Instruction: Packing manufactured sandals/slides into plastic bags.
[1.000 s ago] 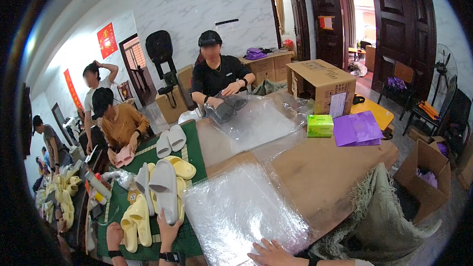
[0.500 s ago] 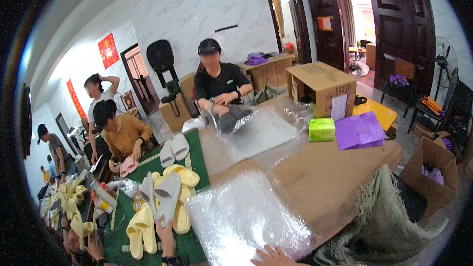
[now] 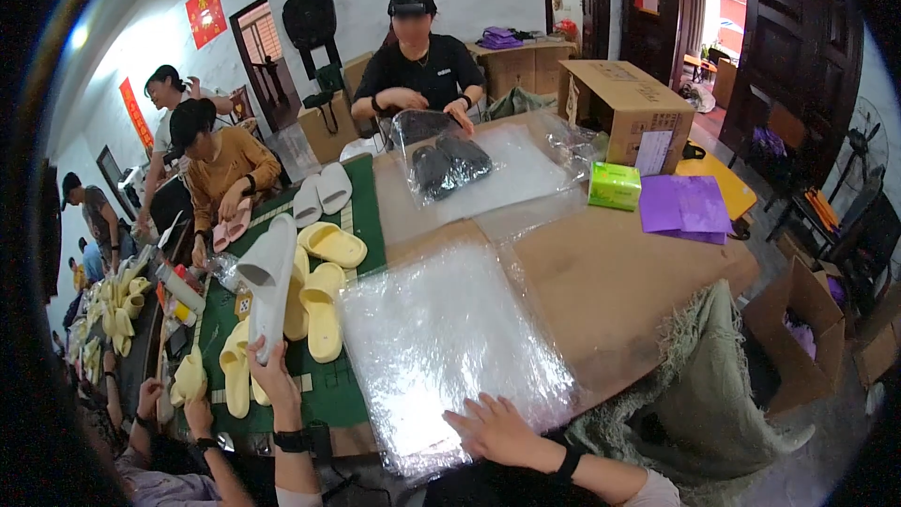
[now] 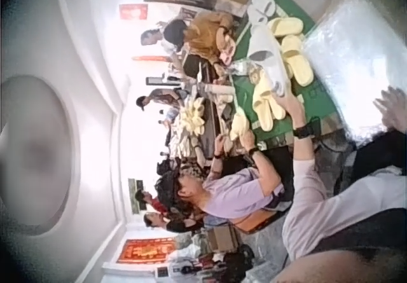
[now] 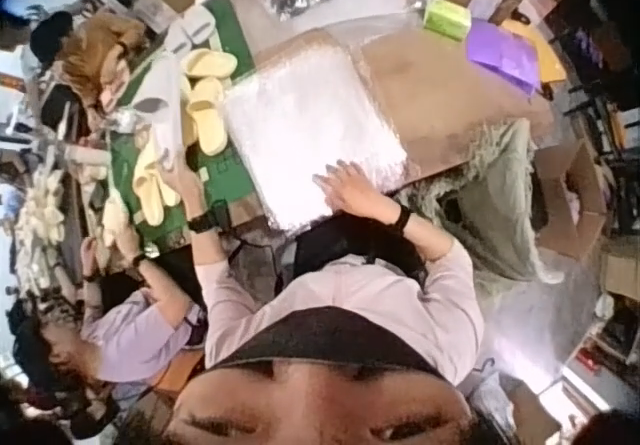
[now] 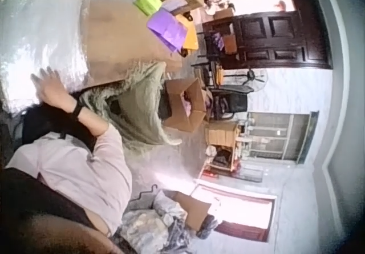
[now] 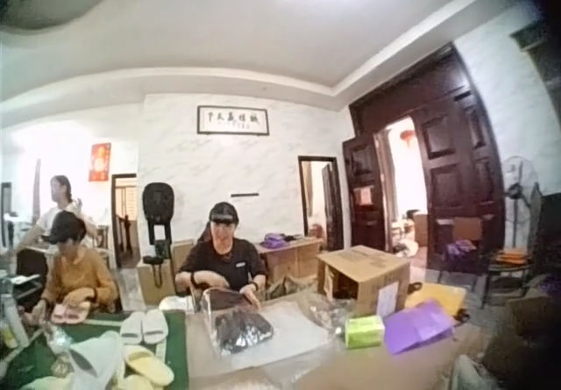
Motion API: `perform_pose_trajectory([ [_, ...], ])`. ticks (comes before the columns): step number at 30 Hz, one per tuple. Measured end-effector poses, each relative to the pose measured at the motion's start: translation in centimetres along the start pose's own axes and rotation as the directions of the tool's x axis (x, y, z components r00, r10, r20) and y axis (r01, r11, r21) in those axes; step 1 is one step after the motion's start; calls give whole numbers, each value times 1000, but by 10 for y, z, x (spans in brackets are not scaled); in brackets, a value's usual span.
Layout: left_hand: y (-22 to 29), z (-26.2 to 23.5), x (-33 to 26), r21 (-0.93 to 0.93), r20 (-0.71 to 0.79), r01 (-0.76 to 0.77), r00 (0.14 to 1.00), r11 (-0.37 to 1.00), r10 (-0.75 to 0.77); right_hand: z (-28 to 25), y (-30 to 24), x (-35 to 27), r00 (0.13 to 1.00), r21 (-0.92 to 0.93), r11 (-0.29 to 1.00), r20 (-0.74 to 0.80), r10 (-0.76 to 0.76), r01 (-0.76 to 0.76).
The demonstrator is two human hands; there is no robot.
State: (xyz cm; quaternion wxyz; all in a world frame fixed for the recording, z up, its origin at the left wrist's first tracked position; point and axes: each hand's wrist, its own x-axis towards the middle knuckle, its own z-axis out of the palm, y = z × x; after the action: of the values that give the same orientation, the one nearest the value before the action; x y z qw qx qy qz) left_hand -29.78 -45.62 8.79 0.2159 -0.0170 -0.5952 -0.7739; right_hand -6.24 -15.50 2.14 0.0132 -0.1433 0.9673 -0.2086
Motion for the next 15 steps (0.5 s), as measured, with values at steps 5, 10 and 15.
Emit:
perform_pose_trajectory([
  [5,18,6,-12,22,5,-108,994,994,108,-14,-6,1,991,85,995,-115,65,-56],
  [10,33,11,-23,121,-13,-150,988,981,152,5,-2,-2,1000,62,998,-24,4,-2],
  [15,47,14,-31,85,10,-205,979,975,205,4,-7,3,990,82,996,-142,-28,40],
])
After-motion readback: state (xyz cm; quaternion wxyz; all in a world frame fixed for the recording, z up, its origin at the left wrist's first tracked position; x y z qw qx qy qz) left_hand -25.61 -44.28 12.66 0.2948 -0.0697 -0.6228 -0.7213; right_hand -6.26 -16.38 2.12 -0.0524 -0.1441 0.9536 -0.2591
